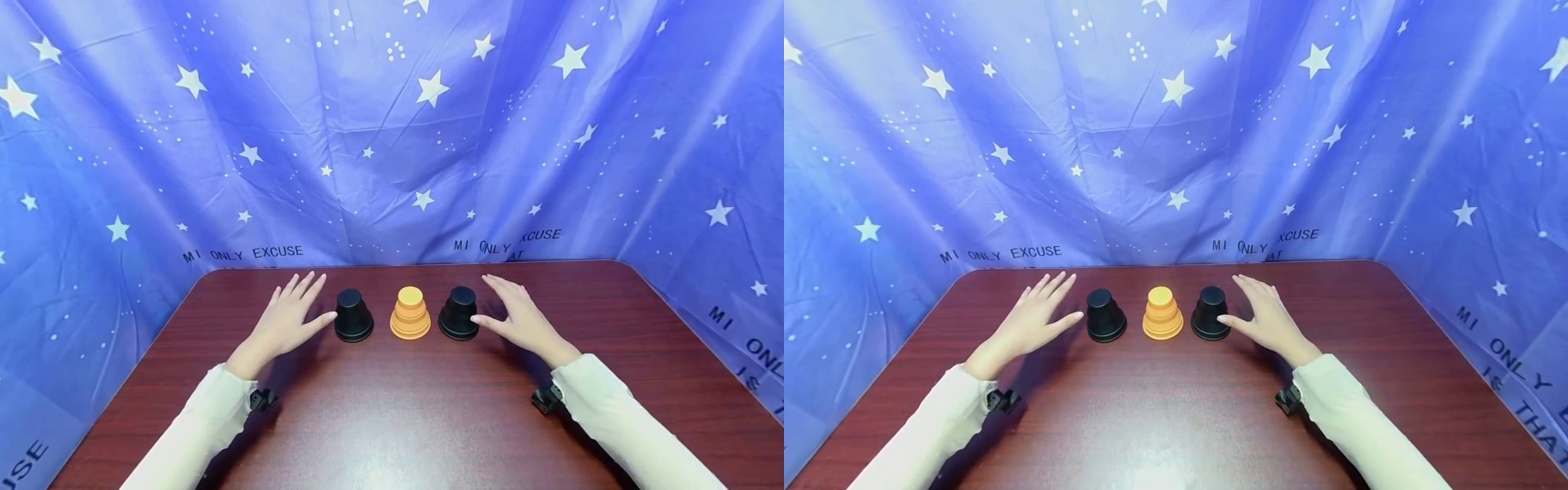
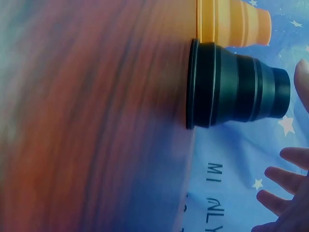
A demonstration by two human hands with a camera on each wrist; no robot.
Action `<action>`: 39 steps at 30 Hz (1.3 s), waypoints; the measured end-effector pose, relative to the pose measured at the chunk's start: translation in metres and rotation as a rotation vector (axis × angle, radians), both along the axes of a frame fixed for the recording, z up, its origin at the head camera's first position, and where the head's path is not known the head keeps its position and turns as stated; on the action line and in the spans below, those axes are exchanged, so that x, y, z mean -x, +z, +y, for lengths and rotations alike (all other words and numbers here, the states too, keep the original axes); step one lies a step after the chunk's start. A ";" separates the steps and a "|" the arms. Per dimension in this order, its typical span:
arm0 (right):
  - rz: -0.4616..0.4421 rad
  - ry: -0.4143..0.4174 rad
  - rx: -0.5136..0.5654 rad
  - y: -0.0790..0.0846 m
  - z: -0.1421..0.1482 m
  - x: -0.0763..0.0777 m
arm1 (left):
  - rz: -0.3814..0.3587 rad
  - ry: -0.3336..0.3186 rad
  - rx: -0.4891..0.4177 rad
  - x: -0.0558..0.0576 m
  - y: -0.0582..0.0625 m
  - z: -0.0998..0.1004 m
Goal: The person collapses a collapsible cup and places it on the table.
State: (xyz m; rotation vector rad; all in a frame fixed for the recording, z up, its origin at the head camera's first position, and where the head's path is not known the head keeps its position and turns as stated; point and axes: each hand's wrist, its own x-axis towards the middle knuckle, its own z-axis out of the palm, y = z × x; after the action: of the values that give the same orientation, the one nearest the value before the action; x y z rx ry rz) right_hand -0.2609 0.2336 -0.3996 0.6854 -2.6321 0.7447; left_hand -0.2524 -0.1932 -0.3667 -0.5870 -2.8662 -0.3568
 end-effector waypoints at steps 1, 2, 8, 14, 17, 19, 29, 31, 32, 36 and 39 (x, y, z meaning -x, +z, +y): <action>-0.004 0.007 0.013 0.000 -0.002 0.000 | 0.005 -0.006 -0.006 -0.001 0.000 0.001; -0.008 0.011 0.022 0.000 -0.004 0.000 | 0.010 -0.013 -0.014 -0.002 0.000 0.002; -0.092 0.003 0.072 0.001 -0.015 0.000 | 0.039 -0.057 -0.057 -0.007 0.001 0.009; -0.150 -0.025 0.089 0.002 -0.024 0.003 | 0.054 -0.095 -0.125 -0.011 0.005 0.014; -0.170 -0.038 0.101 0.003 -0.028 0.005 | 0.043 -0.114 -0.160 -0.012 0.005 0.017; -0.186 -0.048 0.112 0.003 -0.030 0.006 | 0.036 -0.130 -0.181 -0.012 0.005 0.020; -0.238 -0.055 0.242 0.000 -0.036 0.009 | 0.063 -0.204 -0.315 -0.021 0.004 0.034; -0.258 -0.048 0.283 -0.001 -0.036 0.009 | 0.052 -0.219 -0.340 -0.022 0.002 0.038; -0.270 -0.044 0.304 -0.002 -0.037 0.009 | 0.044 -0.227 -0.354 -0.022 0.001 0.040; -0.295 -0.047 0.372 -0.002 -0.038 0.008 | -0.008 -0.247 -0.435 -0.025 -0.002 0.049; -0.292 -0.057 0.402 0.000 -0.039 0.008 | -0.038 -0.263 -0.494 -0.027 -0.001 0.056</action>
State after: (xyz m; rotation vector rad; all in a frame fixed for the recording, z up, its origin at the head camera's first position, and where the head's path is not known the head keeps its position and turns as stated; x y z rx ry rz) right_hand -0.2686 0.1947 -0.3999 0.4112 -2.6089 1.3955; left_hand -0.2255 -0.1374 -0.3674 -0.8536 -2.5806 -1.0824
